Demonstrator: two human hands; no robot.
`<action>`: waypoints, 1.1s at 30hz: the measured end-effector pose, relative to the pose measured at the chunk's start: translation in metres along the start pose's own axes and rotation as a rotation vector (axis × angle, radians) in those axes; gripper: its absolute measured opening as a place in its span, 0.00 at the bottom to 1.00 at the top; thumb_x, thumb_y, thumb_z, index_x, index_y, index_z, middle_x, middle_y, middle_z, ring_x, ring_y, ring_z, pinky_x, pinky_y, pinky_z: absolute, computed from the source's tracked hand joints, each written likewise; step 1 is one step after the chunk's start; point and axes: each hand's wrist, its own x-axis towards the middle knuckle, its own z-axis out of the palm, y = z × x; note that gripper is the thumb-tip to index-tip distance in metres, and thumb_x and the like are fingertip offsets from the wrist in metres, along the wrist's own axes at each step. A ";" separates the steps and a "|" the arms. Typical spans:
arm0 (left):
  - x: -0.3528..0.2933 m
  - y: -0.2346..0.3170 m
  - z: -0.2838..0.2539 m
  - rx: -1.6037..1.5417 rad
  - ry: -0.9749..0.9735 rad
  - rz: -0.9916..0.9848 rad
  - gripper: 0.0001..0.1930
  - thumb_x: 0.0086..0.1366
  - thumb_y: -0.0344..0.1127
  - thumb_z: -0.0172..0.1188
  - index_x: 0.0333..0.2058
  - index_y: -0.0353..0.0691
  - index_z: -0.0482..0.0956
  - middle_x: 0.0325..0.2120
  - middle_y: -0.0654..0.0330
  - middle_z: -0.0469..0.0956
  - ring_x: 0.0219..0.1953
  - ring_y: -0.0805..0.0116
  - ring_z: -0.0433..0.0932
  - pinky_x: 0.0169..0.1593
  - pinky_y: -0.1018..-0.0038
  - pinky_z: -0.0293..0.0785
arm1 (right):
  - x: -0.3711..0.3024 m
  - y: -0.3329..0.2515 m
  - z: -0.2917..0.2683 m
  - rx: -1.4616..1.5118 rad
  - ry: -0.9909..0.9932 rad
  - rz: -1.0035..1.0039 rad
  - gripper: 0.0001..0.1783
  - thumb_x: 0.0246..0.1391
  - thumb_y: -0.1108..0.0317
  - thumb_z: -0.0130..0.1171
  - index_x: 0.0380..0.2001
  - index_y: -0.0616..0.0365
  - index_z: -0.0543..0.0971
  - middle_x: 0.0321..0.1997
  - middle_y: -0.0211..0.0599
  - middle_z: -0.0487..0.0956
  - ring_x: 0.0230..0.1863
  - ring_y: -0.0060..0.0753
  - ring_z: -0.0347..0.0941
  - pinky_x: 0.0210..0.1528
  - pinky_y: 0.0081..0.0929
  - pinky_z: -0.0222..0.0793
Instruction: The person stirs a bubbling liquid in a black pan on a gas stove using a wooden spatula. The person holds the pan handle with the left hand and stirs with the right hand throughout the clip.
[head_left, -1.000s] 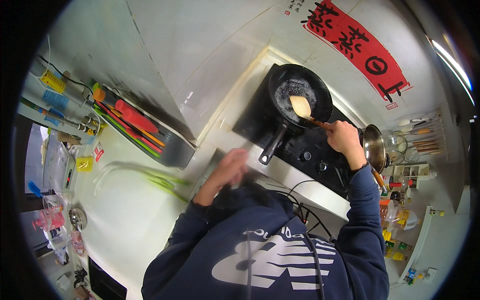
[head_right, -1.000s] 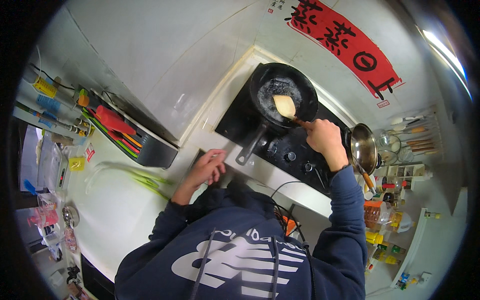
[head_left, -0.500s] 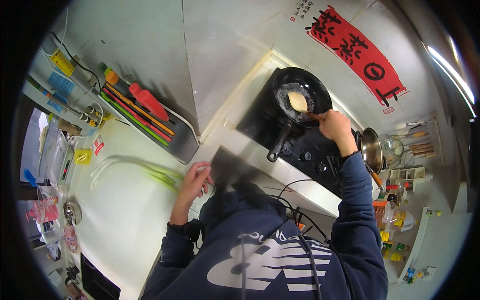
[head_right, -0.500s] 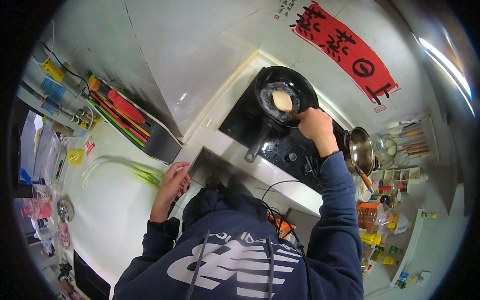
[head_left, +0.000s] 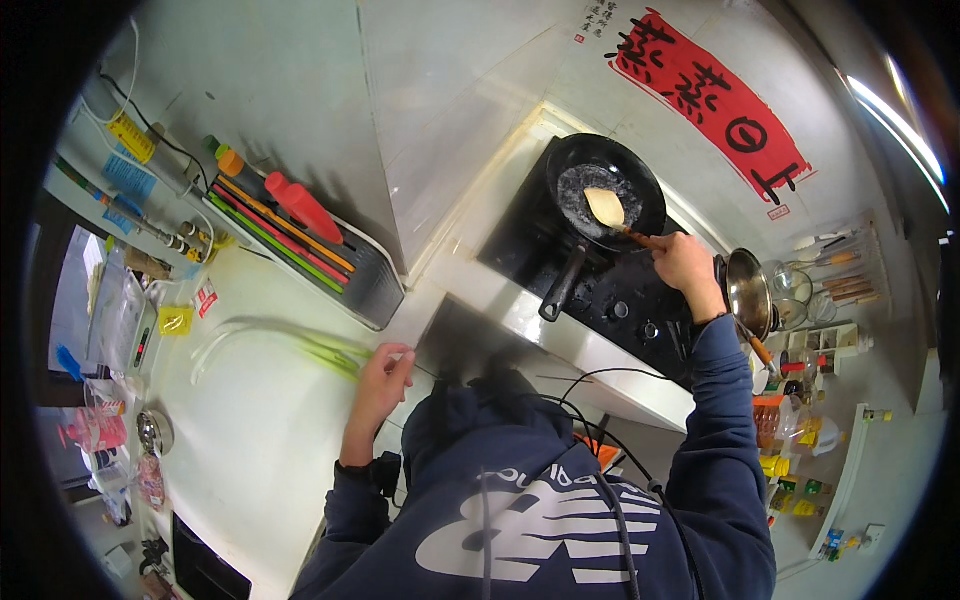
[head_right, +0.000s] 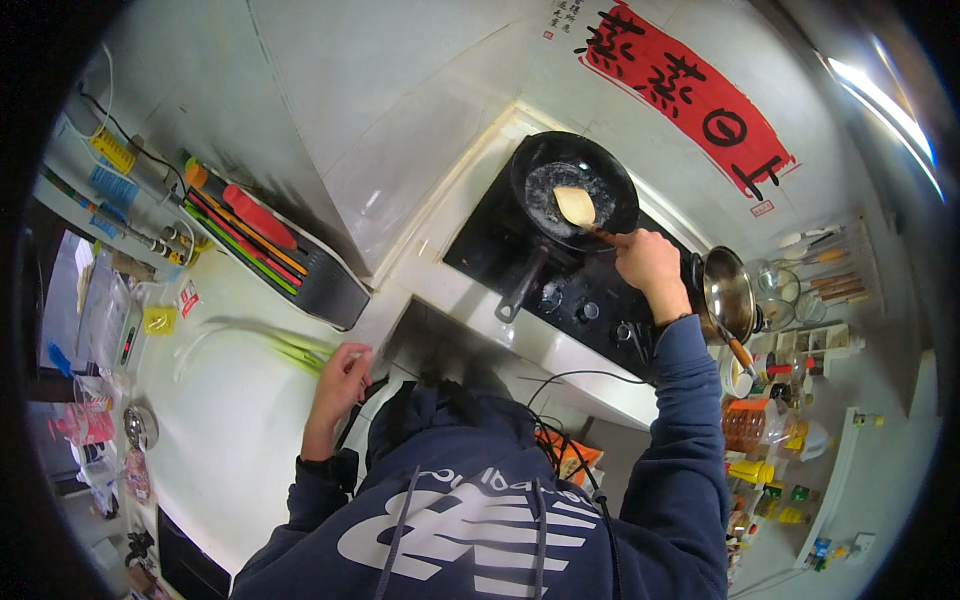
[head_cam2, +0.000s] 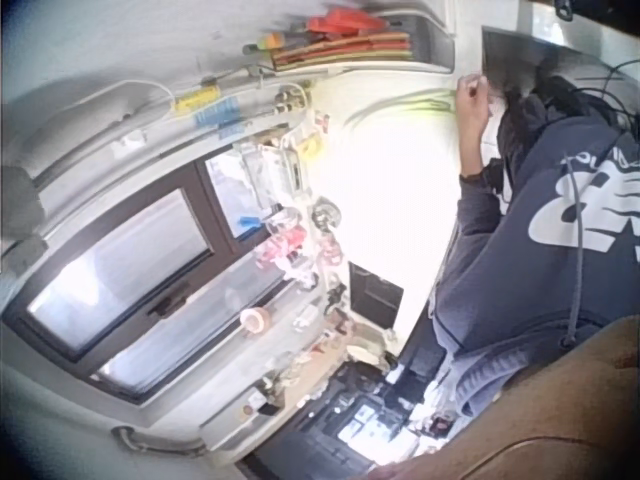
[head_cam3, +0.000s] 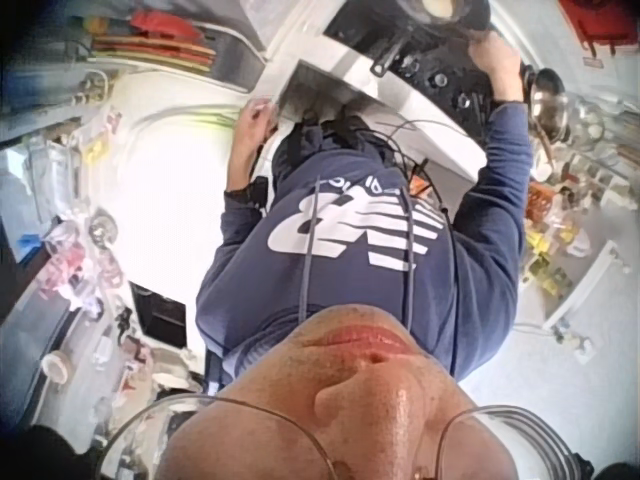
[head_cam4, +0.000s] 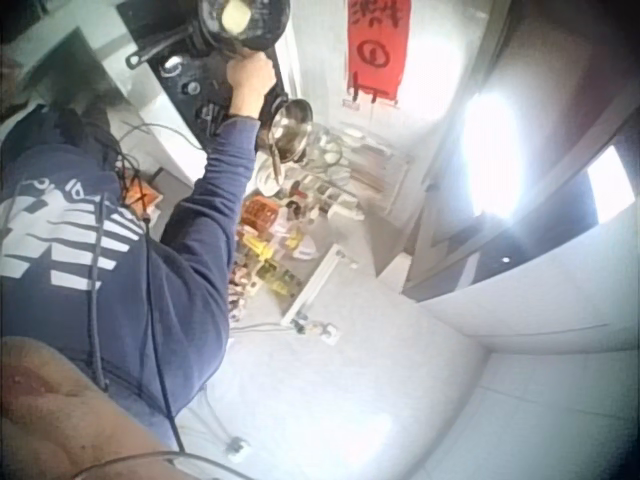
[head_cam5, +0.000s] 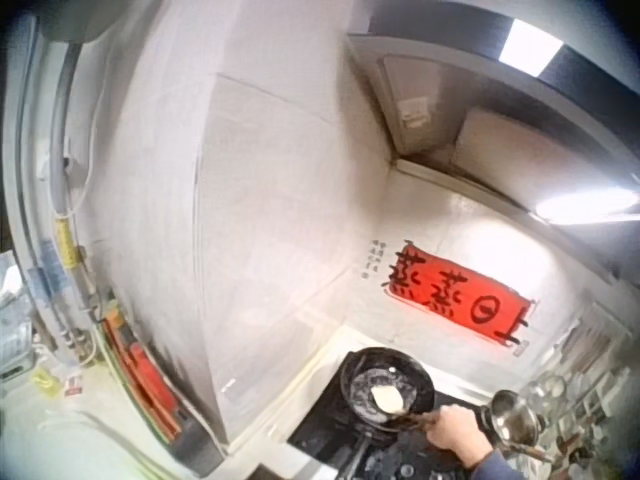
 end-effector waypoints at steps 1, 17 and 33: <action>-0.002 -0.002 -0.004 0.009 -0.001 0.031 0.15 0.78 0.43 0.63 0.53 0.40 0.81 0.25 0.62 0.80 0.20 0.77 0.72 0.25 0.76 0.68 | -0.004 0.003 -0.005 0.019 0.005 0.044 0.21 0.60 0.58 0.65 0.56 0.32 0.89 0.48 0.45 0.89 0.51 0.54 0.86 0.56 0.47 0.82; -0.056 -0.055 -0.128 0.993 0.685 -0.184 0.16 0.73 0.44 0.63 0.54 0.43 0.78 0.39 0.47 0.88 0.45 0.44 0.87 0.48 0.50 0.81 | -0.049 -0.023 0.018 1.017 0.506 0.088 0.12 0.67 0.62 0.71 0.43 0.61 0.90 0.30 0.33 0.87 0.30 0.19 0.78 0.36 0.22 0.74; -0.060 -0.102 -0.176 1.036 0.452 -0.705 0.47 0.53 0.66 0.78 0.62 0.40 0.75 0.55 0.42 0.84 0.58 0.42 0.83 0.59 0.51 0.81 | -0.058 -0.063 0.047 0.656 0.825 -0.072 0.11 0.70 0.64 0.67 0.37 0.61 0.88 0.30 0.44 0.82 0.26 0.39 0.79 0.32 0.32 0.74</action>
